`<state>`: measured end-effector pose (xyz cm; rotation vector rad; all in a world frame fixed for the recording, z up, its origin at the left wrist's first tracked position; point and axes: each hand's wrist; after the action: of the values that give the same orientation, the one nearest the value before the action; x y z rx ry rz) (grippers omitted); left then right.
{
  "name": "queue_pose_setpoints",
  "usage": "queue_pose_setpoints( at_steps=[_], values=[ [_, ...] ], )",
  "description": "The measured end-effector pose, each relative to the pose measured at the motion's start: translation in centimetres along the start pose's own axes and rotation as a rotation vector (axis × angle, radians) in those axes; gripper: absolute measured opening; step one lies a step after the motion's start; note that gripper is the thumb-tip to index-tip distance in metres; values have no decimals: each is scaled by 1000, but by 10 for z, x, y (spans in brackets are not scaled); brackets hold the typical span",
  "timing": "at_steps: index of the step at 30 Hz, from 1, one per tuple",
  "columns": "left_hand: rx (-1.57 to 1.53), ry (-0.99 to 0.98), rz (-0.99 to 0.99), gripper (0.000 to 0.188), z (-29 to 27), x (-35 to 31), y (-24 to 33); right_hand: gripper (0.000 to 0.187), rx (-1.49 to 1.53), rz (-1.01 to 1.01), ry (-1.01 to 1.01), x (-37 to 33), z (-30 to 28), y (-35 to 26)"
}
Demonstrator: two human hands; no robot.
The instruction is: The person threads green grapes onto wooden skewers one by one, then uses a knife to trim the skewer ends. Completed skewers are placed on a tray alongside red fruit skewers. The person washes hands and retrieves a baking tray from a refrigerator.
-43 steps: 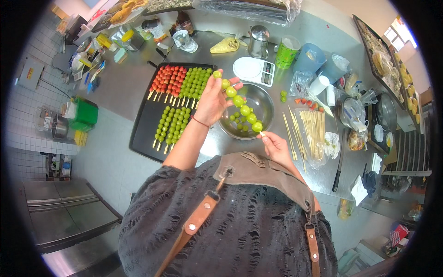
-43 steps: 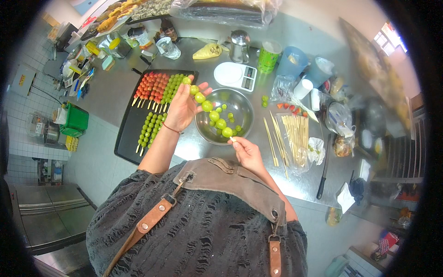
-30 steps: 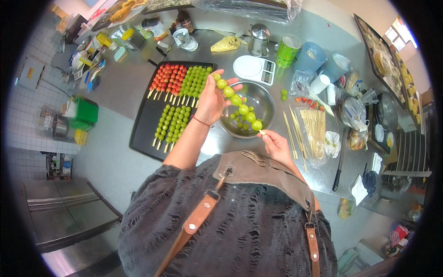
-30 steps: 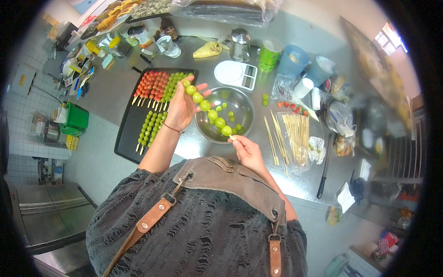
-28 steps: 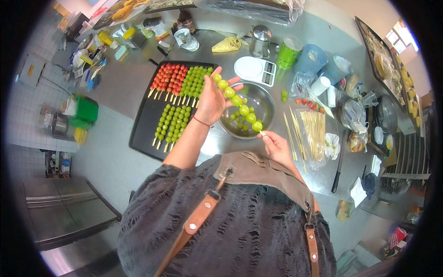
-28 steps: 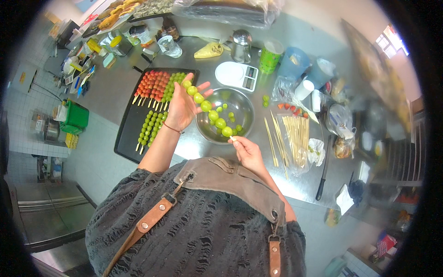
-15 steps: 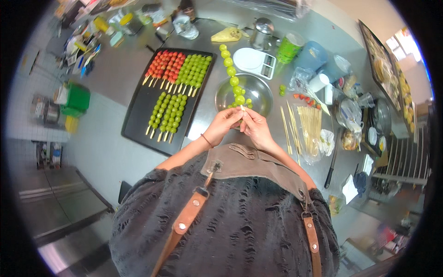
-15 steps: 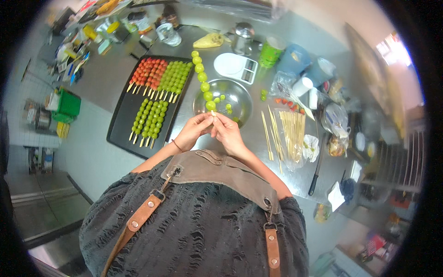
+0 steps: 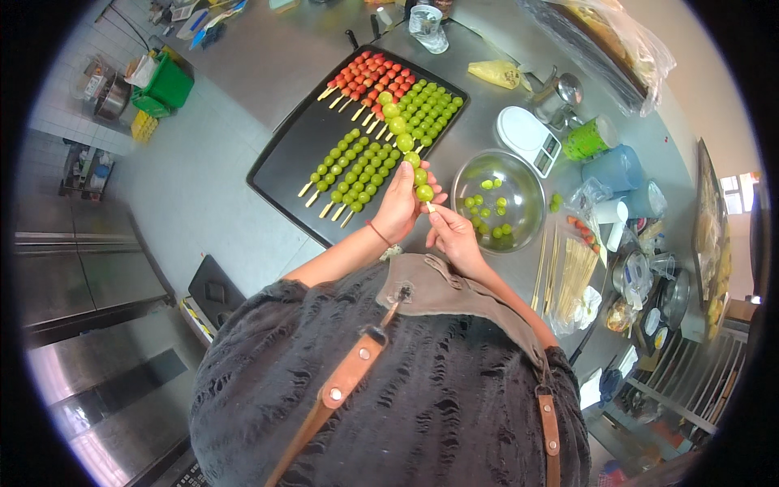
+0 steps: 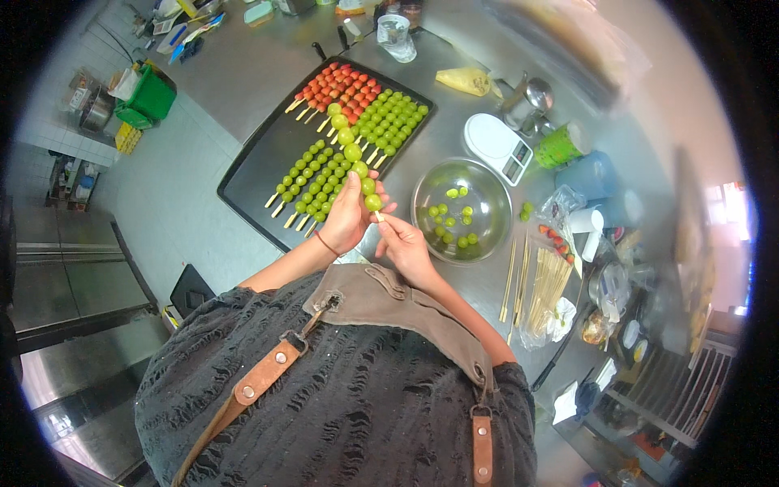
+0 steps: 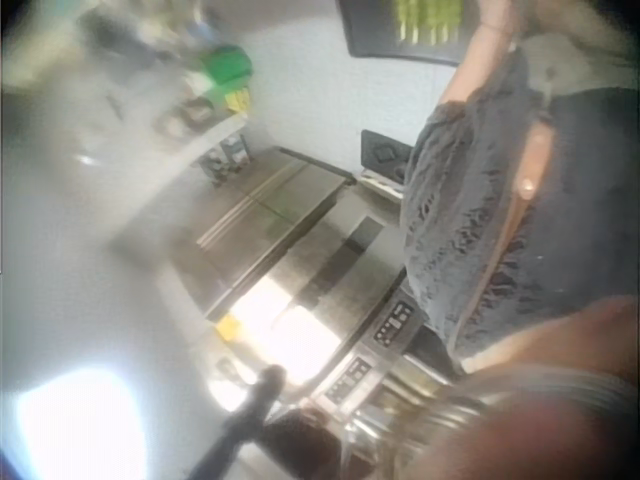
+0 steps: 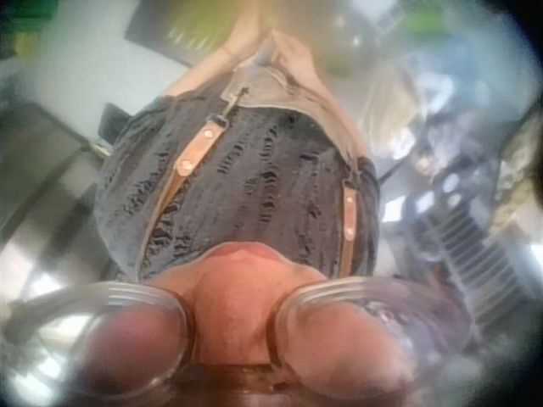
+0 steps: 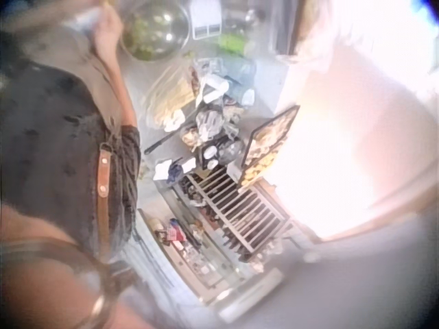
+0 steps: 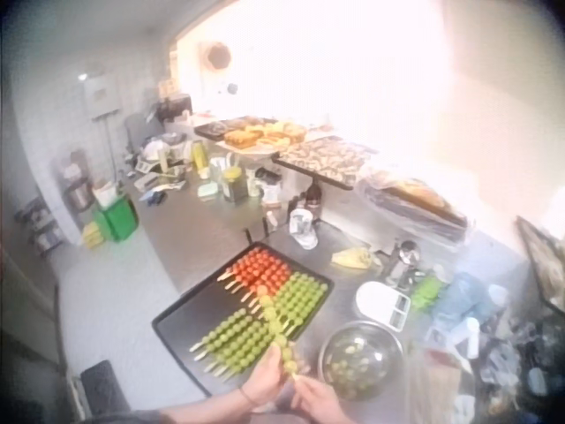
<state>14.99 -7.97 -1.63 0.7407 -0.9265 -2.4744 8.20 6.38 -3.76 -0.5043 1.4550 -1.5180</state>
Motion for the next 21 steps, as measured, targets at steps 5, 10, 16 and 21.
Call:
queue_pose_setpoints(
  at_steps=[5,10,16,21],
  values=[
    [-87,27,19,45,-30,9,15,30,-27,9,-29,25,32,8],
    [-57,20,-45,53,-64,21,28,30,-20,105,6,45,56,11],
    [49,-4,-238,49,-104,16,33,33,41,121,57,73,75,20],
    [26,-37,-177,38,-127,10,32,35,83,132,53,89,91,32]
  ],
)
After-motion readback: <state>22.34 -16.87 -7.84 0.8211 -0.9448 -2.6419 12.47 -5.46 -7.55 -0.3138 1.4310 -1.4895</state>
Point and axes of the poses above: each hand's wrist, its own x-axis towards the middle knuckle, its own z-axis out of the palm, y = z × x, and after that the axes turned 3 degrees about y, right-handed
